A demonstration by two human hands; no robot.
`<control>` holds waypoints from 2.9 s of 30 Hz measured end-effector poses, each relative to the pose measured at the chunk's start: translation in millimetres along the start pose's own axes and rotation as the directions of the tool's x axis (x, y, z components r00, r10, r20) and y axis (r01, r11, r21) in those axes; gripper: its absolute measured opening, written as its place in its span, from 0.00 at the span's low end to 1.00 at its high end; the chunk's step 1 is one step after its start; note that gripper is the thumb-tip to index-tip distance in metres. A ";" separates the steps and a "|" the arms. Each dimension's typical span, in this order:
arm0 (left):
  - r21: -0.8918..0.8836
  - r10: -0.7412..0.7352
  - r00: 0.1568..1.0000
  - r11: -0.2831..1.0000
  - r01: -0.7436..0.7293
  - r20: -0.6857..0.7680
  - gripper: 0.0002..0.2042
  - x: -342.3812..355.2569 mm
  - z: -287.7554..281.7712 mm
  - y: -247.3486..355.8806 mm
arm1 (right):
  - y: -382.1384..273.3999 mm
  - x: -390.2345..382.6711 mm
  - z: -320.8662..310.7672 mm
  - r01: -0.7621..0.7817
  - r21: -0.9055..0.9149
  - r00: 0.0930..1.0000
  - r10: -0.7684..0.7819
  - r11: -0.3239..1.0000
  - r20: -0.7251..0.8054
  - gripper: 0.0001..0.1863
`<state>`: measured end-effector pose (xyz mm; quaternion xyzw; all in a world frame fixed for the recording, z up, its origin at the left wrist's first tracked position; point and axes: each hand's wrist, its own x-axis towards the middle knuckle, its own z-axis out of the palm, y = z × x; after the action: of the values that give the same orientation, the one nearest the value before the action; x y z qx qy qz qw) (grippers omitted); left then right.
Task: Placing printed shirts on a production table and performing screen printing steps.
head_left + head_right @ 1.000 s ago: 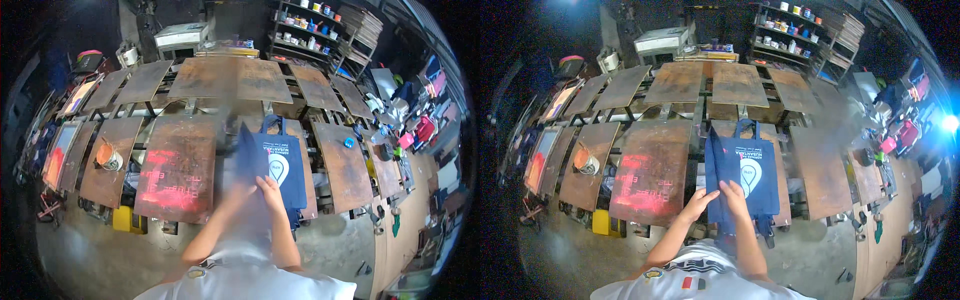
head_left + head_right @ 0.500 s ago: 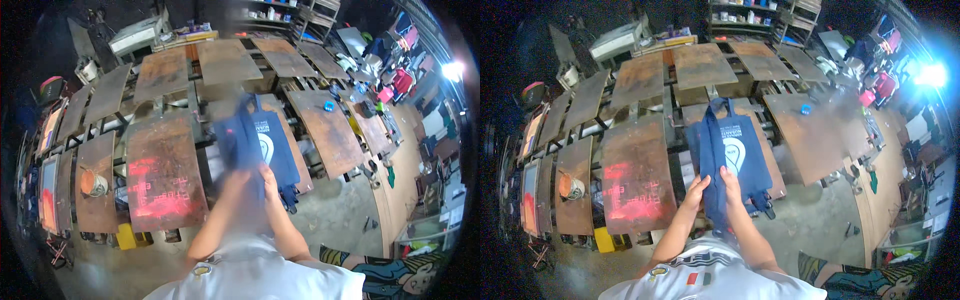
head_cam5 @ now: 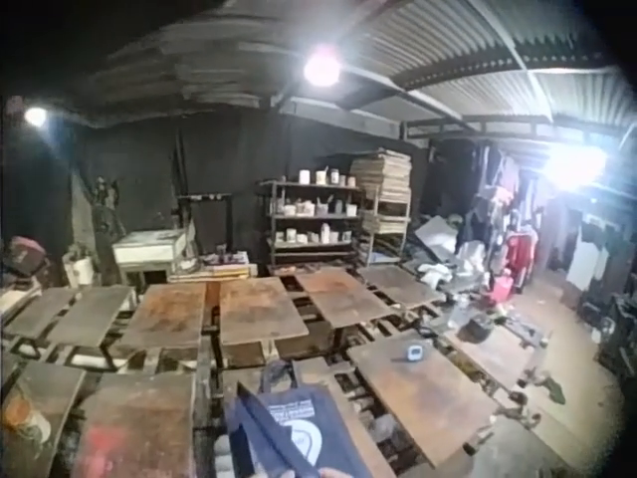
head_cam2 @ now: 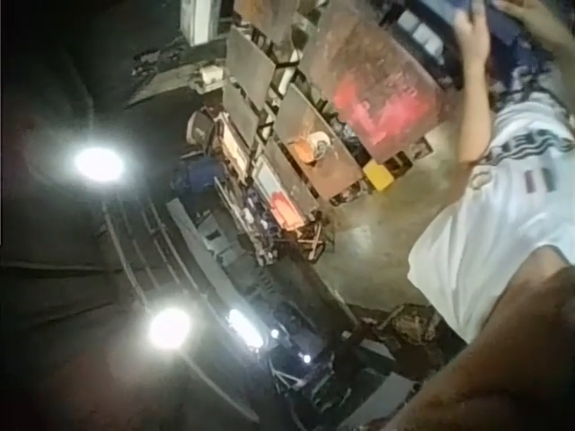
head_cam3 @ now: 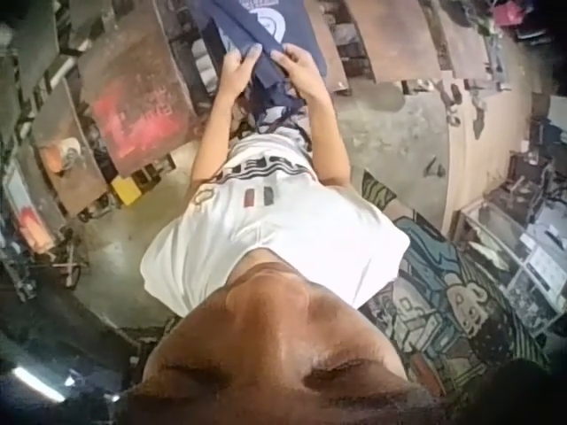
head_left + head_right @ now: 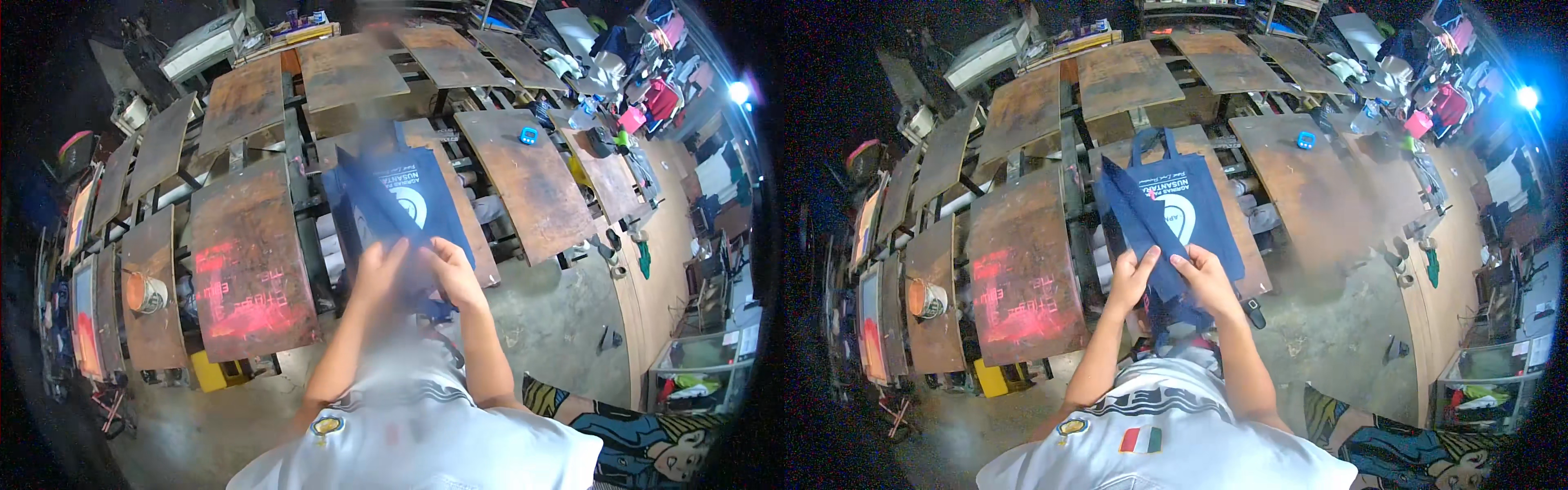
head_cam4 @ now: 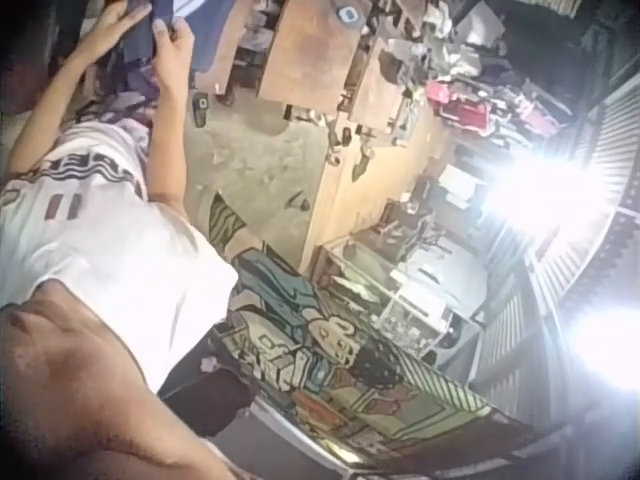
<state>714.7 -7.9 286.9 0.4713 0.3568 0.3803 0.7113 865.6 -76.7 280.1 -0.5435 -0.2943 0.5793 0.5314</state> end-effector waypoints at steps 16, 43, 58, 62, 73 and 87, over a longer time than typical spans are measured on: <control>-0.068 0.157 0.973 0.987 -0.147 0.169 0.16 22.8 72.5 -66.3 | -10.8 1.7 -65.9 0.254 0.594 0.950 -0.312 0.764 -0.005 0.04; 0.620 0.299 0.920 0.780 -0.081 -0.255 0.10 -14.4 85.8 -107.2 | -13.5 -15.6 -145.5 0.452 -0.366 0.774 -0.154 0.814 0.614 0.13; 0.833 0.567 0.792 0.534 -0.145 -0.226 0.15 -42.0 125.1 -103.7 | 5.6 -7.0 -97.2 0.476 -0.247 0.863 -0.395 0.844 0.314 0.22; 0.681 0.455 0.886 0.677 -0.281 -0.086 0.19 -40.0 115.7 -97.3 | 13.3 3.2 -103.6 0.374 -0.308 0.913 -0.289 0.875 0.288 0.16; 0.021 0.321 0.878 0.942 -0.336 -0.356 0.06 -14.7 10.9 -51.1 | 4.1 29.3 -37.7 0.435 -0.203 0.892 -0.388 0.877 0.234 0.12; -0.445 -0.164 0.944 0.895 0.020 -0.287 0.21 -16.3 -176.6 -134.1 | 9.4 46.2 51.1 -0.054 0.612 0.912 -0.211 0.789 0.352 0.23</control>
<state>581.7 12.5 109.8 0.2153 0.3940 0.4866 0.7494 821.8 -23.9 268.8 -0.1989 -0.2175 0.7187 0.6297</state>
